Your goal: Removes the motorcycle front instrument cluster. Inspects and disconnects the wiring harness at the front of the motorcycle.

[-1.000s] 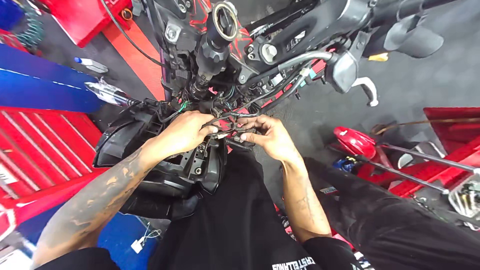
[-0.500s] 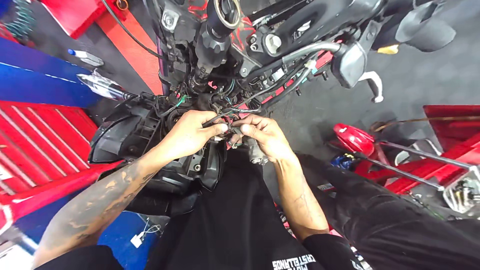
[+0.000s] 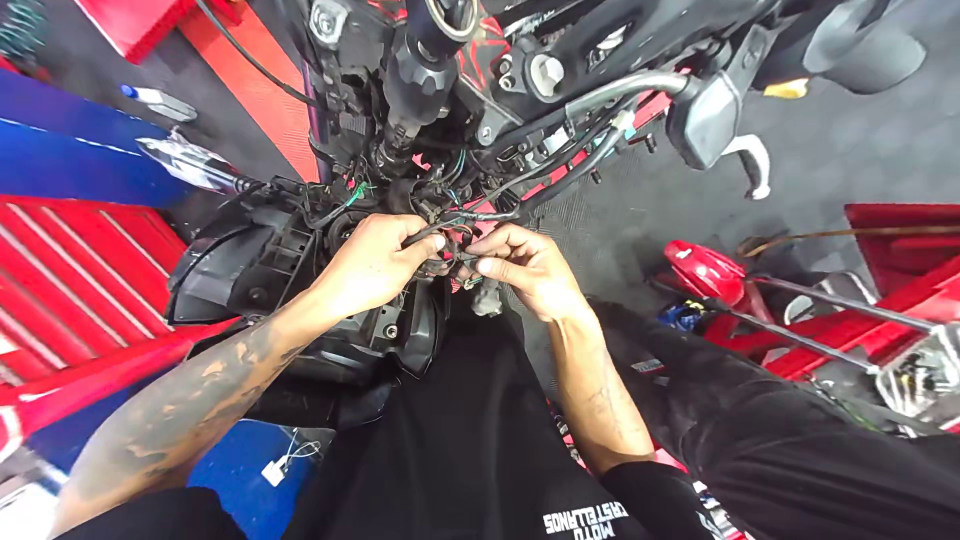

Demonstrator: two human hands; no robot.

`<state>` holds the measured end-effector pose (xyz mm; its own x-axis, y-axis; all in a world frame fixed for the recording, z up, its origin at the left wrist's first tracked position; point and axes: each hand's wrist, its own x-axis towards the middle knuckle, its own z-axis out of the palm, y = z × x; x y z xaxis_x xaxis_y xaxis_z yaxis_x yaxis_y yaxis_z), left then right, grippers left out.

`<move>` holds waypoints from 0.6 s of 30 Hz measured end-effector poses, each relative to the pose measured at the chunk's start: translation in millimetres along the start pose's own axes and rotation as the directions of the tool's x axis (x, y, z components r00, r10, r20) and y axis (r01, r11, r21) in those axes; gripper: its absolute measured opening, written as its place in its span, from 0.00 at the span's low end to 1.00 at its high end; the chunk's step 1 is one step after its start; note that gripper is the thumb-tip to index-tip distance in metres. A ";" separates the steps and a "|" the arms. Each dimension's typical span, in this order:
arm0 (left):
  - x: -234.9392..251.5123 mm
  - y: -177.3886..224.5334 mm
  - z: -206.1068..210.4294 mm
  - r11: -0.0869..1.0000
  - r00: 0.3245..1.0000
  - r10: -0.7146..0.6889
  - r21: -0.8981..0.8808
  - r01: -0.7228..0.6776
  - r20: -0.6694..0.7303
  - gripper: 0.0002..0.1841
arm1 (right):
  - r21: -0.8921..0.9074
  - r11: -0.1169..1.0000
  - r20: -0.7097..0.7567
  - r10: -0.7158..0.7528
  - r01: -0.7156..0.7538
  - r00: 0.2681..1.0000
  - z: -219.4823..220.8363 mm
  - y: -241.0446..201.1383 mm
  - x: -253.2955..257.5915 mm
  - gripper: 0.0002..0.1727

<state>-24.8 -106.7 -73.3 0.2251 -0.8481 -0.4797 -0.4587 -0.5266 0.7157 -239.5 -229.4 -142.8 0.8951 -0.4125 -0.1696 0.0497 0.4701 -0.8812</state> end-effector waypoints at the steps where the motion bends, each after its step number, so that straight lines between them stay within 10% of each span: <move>1: -0.2 -0.9 0.4 1.000 1.000 0.010 0.007 -0.010 -0.008 0.15 | -0.038 0.999 0.004 -0.015 0.015 1.000 0.5 -1.4 -0.8 0.10; 18: 2.9 -9.5 19.6 0.989 0.990 0.027 0.146 -0.007 -0.139 0.07 | -0.350 0.931 -0.147 0.050 -0.099 0.988 23.0 -13.0 2.1 0.19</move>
<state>-36.6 -103.0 -91.5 0.3295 -0.8620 -0.3852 -0.5808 -0.5067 0.6371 -228.1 -218.3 -121.6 0.8215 -0.4989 -0.2762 -0.1975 0.2054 -0.9585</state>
